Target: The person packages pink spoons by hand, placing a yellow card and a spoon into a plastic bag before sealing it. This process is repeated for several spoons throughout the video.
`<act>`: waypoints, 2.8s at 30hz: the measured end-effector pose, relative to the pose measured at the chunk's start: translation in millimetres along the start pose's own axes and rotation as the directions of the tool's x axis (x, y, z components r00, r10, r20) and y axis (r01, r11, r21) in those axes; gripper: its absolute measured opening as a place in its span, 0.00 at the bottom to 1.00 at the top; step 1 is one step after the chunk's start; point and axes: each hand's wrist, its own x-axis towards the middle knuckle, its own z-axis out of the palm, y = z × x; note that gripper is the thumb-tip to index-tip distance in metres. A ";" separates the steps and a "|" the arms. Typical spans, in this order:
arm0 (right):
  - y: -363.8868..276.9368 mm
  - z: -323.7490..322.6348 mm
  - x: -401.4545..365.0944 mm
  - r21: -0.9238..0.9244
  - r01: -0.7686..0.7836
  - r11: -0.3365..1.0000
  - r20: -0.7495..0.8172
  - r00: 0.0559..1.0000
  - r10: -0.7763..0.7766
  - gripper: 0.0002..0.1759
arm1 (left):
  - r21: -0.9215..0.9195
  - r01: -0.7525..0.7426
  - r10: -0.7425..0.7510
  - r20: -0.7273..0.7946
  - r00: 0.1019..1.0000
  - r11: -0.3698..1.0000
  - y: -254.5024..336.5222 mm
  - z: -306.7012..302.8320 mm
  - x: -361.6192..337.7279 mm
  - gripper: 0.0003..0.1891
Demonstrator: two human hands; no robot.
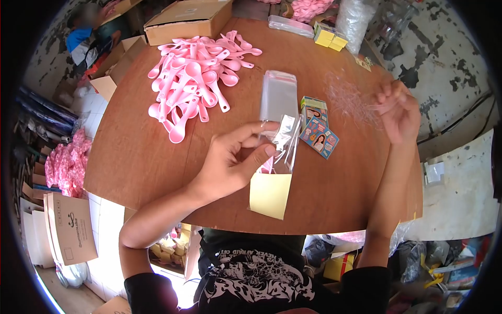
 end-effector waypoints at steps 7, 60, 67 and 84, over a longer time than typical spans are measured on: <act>91.1 -85.3 -10.1 -0.890 -0.447 0.094 -0.444 0.798 -0.408 0.18 | 0.064 0.155 -0.156 0.015 0.988 0.986 -1.1 -4.4 3.4 0.22; 112.2 99.3 -63.1 -0.343 -0.182 0.922 -0.188 0.974 0.122 0.06 | -0.261 0.296 -0.303 0.015 0.953 0.919 -41.4 1.4 9.0 0.15; 117.2 88.9 -64.5 -0.324 -0.080 0.943 -0.072 0.996 0.060 0.05 | -0.240 0.275 -0.266 0.069 0.961 0.931 -40.9 -5.1 8.1 0.12; 110.7 86.8 -67.1 -0.535 0.033 0.844 0.051 0.999 -0.006 0.09 | -0.394 0.291 -0.241 0.171 0.955 0.872 -43.4 -14.8 6.5 0.10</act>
